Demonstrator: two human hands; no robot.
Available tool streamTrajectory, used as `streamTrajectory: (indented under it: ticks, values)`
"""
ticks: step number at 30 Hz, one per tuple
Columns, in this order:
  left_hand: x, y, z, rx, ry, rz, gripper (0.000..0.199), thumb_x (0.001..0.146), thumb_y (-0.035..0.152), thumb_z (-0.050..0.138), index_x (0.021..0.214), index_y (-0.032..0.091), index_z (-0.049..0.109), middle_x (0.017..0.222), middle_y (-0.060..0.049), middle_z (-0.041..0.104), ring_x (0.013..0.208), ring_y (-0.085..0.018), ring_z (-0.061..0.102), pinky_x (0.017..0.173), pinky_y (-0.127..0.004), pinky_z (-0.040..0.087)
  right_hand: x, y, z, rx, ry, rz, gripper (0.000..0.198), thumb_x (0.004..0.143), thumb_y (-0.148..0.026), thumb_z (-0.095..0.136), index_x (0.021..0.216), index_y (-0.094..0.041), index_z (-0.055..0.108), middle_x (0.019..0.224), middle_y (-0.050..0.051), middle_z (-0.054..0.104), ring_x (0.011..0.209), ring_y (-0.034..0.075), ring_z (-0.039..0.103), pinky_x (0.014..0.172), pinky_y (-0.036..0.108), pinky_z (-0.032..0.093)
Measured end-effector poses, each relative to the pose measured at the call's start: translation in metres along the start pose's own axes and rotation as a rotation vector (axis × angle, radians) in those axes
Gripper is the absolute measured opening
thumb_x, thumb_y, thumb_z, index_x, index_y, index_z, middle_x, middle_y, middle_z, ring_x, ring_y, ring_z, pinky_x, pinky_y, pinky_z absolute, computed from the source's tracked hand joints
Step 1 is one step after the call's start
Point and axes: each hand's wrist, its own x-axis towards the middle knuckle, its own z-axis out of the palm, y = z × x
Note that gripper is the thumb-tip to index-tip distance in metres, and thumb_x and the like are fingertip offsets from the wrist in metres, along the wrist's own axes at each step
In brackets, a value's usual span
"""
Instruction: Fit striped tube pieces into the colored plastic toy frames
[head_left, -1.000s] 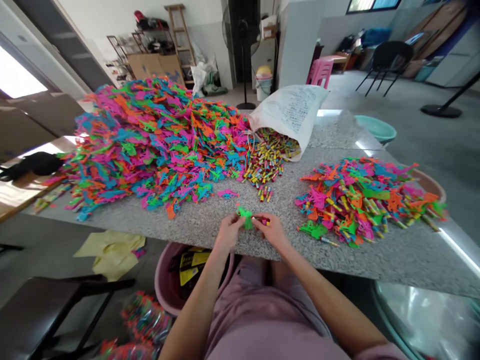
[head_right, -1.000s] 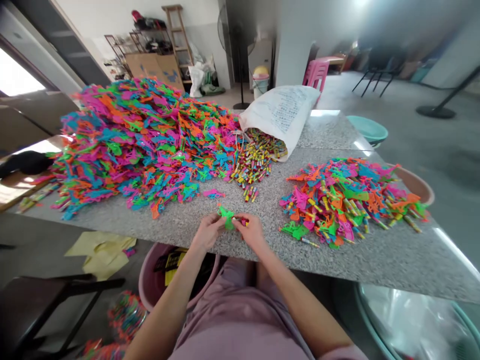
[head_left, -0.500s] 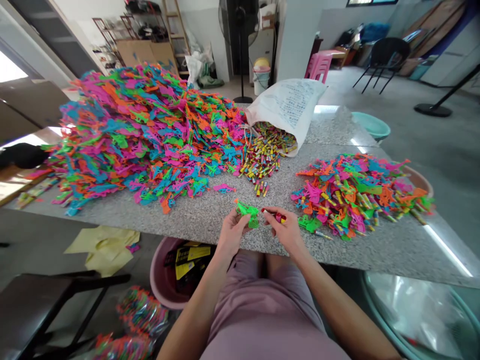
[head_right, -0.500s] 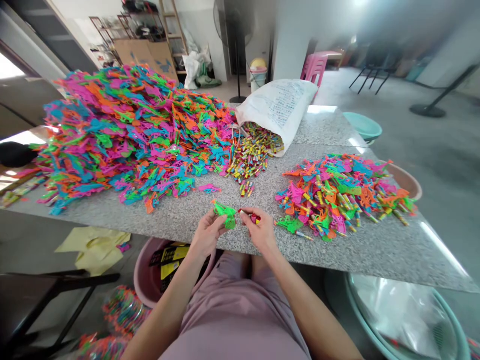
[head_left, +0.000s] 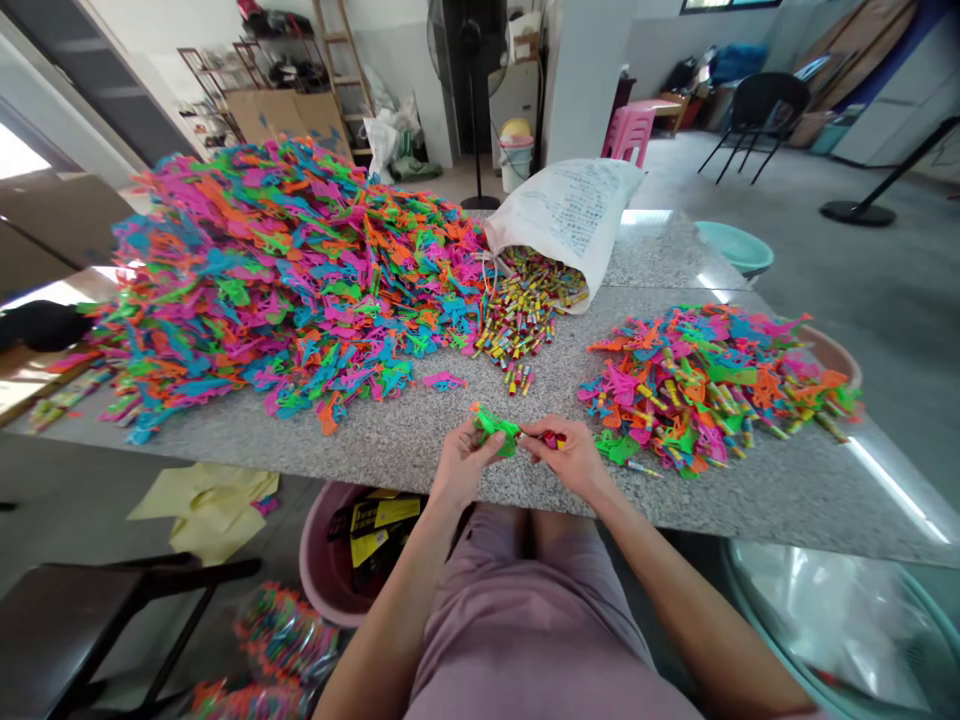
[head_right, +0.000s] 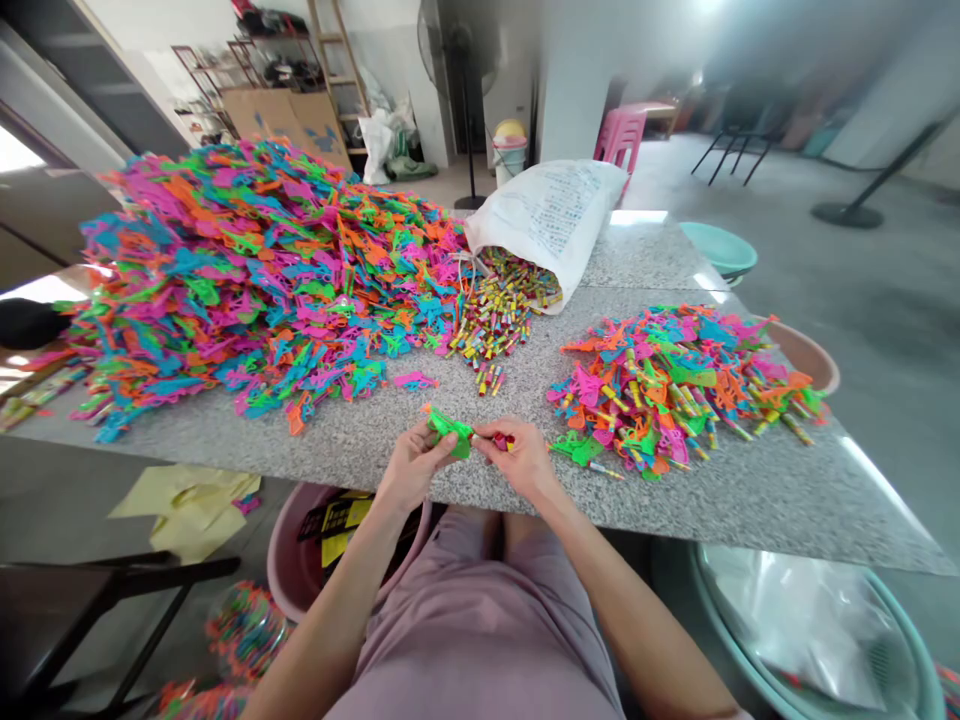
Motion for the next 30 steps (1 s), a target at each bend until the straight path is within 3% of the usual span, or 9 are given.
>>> streamTrajectory:
  ticks: [4, 9, 11, 14, 18, 22, 24, 27, 30]
  values:
    - [0.028, -0.011, -0.012, 0.255, -0.048, 0.0, 0.038, 0.072, 0.047, 0.069, 0.092, 0.016, 0.061, 0.094, -0.008, 0.068, 0.082, -0.02, 0.064, 0.078, -0.037, 0.053, 0.0, 0.018, -0.016, -0.244, -0.007, -0.032, 0.025, 0.083, -0.037, 0.059, 0.091, -0.019, 0.073, 0.081, 0.006, 0.07, 0.06, 0.016, 0.062, 0.059, 0.029, 0.051]
    - [0.093, -0.002, -0.063, 1.023, 0.41, 0.302, 0.048, 0.076, 0.041, 0.067, 0.117, 0.017, 0.059, 0.133, -0.02, 0.05, 0.128, -0.039, 0.038, 0.1, -0.051, 0.035, -0.003, 0.035, -0.07, -0.834, 0.347, -0.137, 0.027, 0.088, -0.031, 0.051, 0.103, -0.02, 0.071, 0.11, 0.014, 0.062, 0.1, 0.027, 0.058, 0.086, 0.044, 0.047]
    - [0.11, 0.004, -0.083, 1.231, 0.414, 0.288, 0.045, 0.076, 0.036, 0.067, 0.117, 0.018, 0.061, 0.134, -0.02, 0.05, 0.133, -0.041, 0.031, 0.101, -0.053, 0.03, -0.002, 0.037, -0.079, -0.788, 0.432, -0.112, 0.029, 0.084, -0.035, 0.058, 0.105, -0.019, 0.069, 0.11, 0.015, 0.059, 0.098, 0.027, 0.057, 0.085, 0.044, 0.048]
    - [0.113, 0.005, -0.095, 1.338, 0.324, 0.25, 0.03, 0.08, 0.029, 0.06, 0.107, 0.018, 0.065, 0.117, -0.019, 0.062, 0.125, -0.037, 0.042, 0.101, -0.049, 0.031, 0.0, 0.039, -0.061, -0.285, 0.297, 0.122, 0.031, 0.077, -0.04, 0.066, 0.098, -0.018, 0.065, 0.082, 0.006, 0.06, 0.07, 0.019, 0.058, 0.06, 0.033, 0.052]
    - [0.08, -0.01, -0.075, 0.984, 0.406, 0.229, 0.022, 0.081, 0.032, 0.059, 0.094, 0.016, 0.068, 0.086, -0.012, 0.068, 0.102, -0.031, 0.058, 0.091, -0.041, 0.041, 0.005, 0.035, -0.014, 0.248, 0.043, 0.396, 0.021, 0.075, -0.039, 0.064, 0.082, -0.019, 0.062, 0.069, 0.002, 0.059, 0.059, 0.015, 0.058, 0.04, 0.021, 0.041]
    - [0.035, -0.024, -0.037, 0.119, 0.246, 0.01, 0.033, 0.069, 0.042, 0.073, 0.089, 0.017, 0.068, 0.076, -0.003, 0.068, 0.073, -0.019, 0.063, 0.072, -0.033, 0.051, 0.013, 0.019, 0.01, 0.324, -0.077, 0.357, 0.024, 0.074, -0.037, 0.066, 0.089, -0.018, 0.068, 0.066, 0.0, 0.06, 0.061, 0.015, 0.059, 0.05, 0.024, 0.05]
    - [0.018, -0.024, -0.022, -0.121, 0.169, -0.07, 0.037, 0.064, 0.04, 0.078, 0.09, 0.017, 0.068, 0.08, -0.002, 0.069, 0.069, -0.015, 0.062, 0.069, -0.031, 0.053, 0.016, 0.01, 0.011, 0.367, -0.118, 0.303, 0.037, 0.073, -0.037, 0.068, 0.106, -0.019, 0.065, 0.062, -0.003, 0.059, 0.056, 0.014, 0.059, 0.052, 0.026, 0.052]
    - [0.005, -0.019, -0.012, -0.166, 0.131, -0.069, 0.037, 0.063, 0.037, 0.08, 0.092, 0.017, 0.068, 0.081, -0.002, 0.069, 0.068, -0.012, 0.062, 0.065, -0.028, 0.054, 0.015, 0.002, 0.008, 0.366, -0.157, 0.243, 0.047, 0.072, -0.037, 0.07, 0.114, -0.021, 0.058, 0.065, -0.004, 0.059, 0.052, 0.014, 0.06, 0.045, 0.025, 0.049]
    - [0.002, -0.014, -0.01, -0.096, 0.107, -0.047, 0.035, 0.068, 0.041, 0.076, 0.093, 0.018, 0.067, 0.082, -0.001, 0.069, 0.069, -0.012, 0.062, 0.065, -0.026, 0.054, 0.011, 0.0, 0.006, 0.281, -0.131, 0.247, 0.038, 0.069, -0.041, 0.072, 0.097, -0.021, 0.059, 0.066, -0.003, 0.058, 0.055, 0.015, 0.06, 0.039, 0.022, 0.044]
